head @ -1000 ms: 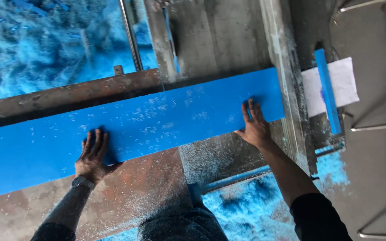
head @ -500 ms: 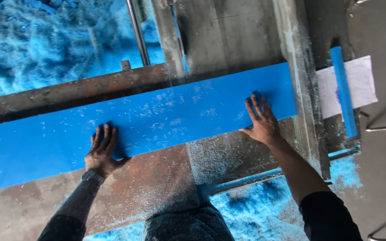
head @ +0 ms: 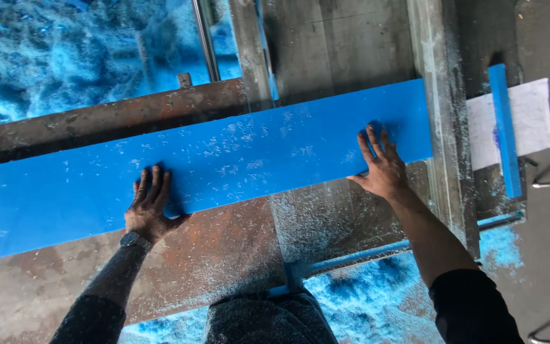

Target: Cutting blue industrial foam or plastic blocks using a stationary saw machine on a factory floor.

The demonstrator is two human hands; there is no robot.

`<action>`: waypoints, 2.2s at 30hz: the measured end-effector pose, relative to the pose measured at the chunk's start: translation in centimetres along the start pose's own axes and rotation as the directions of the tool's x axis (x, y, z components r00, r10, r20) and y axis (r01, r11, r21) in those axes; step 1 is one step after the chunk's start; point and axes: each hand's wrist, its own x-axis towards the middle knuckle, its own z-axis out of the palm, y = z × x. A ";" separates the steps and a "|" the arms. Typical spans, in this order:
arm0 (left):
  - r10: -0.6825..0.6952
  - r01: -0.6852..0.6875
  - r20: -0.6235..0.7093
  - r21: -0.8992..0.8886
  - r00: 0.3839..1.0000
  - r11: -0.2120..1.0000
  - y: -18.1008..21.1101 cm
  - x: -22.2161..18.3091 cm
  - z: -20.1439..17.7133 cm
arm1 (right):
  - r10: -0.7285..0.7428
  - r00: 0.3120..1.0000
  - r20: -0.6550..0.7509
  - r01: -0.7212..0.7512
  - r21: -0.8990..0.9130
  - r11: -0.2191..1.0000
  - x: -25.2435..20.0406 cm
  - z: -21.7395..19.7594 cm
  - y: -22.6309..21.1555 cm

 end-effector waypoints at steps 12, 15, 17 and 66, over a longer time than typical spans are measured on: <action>0.080 -0.081 -0.045 -0.007 0.996 0.997 -0.1 -0.1 0.9 | 0.041 0.998 0.042 -0.042 0.017 0.999 -0.1 -0.7 -0.5; 0.039 -0.039 -0.054 -0.013 0.998 0.999 0.1 -0.3 0.9 | 0.034 0.999 0.037 -0.035 0.017 0.999 -0.1 -1.2 -0.8; 0.027 -0.027 -0.063 -0.008 0.998 1.000 0.4 -0.1 0.9 | 0.030 0.999 0.032 -0.030 0.012 0.999 -0.2 -0.9 -0.6; -0.031 0.032 0.025 -0.027 0.999 0.999 -0.1 -0.7 1.7 | -0.009 0.996 -0.088 0.006 -0.028 1.000 -0.5 0.4 -0.4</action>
